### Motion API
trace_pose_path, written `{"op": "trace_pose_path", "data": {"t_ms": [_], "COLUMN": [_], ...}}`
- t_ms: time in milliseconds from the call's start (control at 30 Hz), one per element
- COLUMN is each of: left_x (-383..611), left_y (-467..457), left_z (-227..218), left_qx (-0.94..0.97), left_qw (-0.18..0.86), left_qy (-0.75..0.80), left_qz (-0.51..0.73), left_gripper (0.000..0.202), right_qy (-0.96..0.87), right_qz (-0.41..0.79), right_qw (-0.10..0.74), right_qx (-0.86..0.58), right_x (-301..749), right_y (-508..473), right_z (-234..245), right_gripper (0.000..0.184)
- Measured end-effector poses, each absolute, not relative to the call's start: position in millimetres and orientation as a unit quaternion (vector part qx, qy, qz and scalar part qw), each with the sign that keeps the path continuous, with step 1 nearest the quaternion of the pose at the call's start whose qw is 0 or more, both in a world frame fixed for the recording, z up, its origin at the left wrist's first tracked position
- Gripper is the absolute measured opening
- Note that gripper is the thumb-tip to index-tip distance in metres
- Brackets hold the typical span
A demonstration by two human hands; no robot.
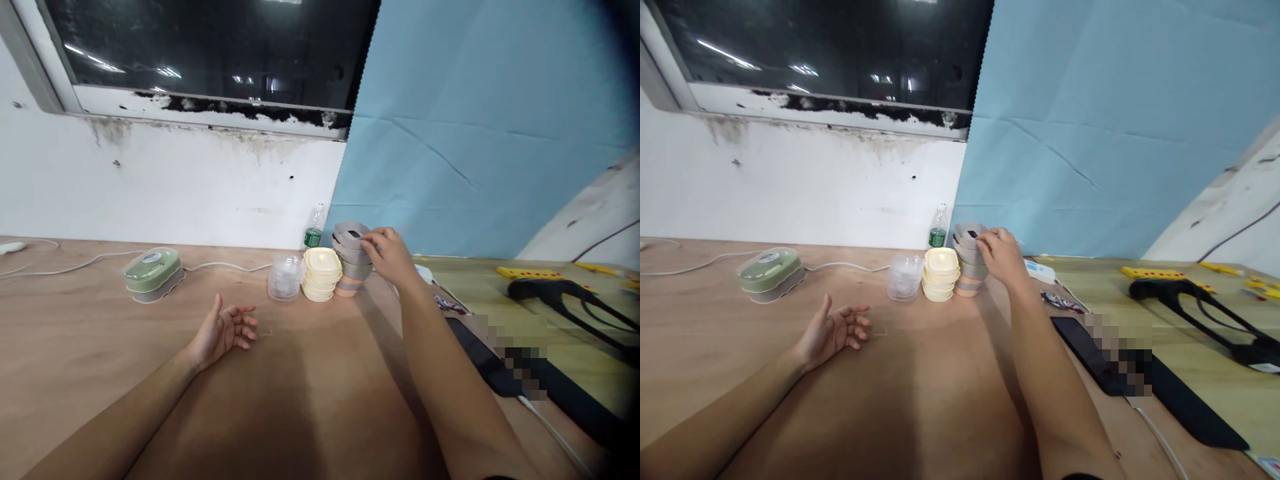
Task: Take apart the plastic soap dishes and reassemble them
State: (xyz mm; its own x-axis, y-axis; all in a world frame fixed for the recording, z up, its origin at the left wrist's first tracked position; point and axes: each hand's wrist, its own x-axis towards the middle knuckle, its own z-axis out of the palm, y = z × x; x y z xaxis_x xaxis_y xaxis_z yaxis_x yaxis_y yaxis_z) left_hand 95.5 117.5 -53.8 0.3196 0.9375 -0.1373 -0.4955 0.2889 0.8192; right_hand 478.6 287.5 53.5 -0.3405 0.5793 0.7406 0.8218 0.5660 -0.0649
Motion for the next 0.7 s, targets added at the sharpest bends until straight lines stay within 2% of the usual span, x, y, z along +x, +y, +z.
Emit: {"op": "trace_pose_path", "data": {"t_ms": [133, 233, 333, 433, 500, 567, 633, 700], "left_x": [99, 95, 74, 41, 18, -1, -17, -32], "left_y": [118, 118, 118, 121, 124, 127, 129, 130], "left_z": [-54, -53, -47, -39, -35, -32, -31, -31], "left_qx": [0.357, 0.421, 0.553, 0.634, 0.616, 0.555, 0.489, 0.438], "left_qw": [0.727, 0.625, 0.33, 0.029, -0.119, -0.219, -0.241, -0.209], "left_qy": [0.332, 0.395, 0.507, 0.568, 0.605, 0.663, 0.725, 0.777], "left_qz": [0.483, 0.526, 0.572, 0.524, 0.491, 0.452, 0.421, 0.401], "left_gripper": [0.076, 0.067, 0.043, 0.029, 0.033, 0.045, 0.062, 0.076], "right_qy": [-0.795, -0.78, -0.748, -0.718, -0.703, -0.692, -0.702, -0.758], "right_qz": [-0.168, -0.176, -0.182, -0.194, -0.203, -0.208, -0.2, -0.164], "right_qw": [0.384, 0.409, 0.454, 0.505, 0.539, 0.573, 0.595, 0.578], "right_qx": [-0.439, -0.441, -0.449, -0.438, -0.418, -0.387, -0.338, -0.255], "right_x": [476, 473, 469, 460, 450, 432, 406, 375], "right_y": [285, 279, 271, 264, 258, 248, 232, 212], "right_z": [55, 58, 62, 69, 72, 69, 56, 30], "right_gripper": [0.03, 0.035, 0.034, 0.027, 0.021, 0.017, 0.014, 0.014]}}
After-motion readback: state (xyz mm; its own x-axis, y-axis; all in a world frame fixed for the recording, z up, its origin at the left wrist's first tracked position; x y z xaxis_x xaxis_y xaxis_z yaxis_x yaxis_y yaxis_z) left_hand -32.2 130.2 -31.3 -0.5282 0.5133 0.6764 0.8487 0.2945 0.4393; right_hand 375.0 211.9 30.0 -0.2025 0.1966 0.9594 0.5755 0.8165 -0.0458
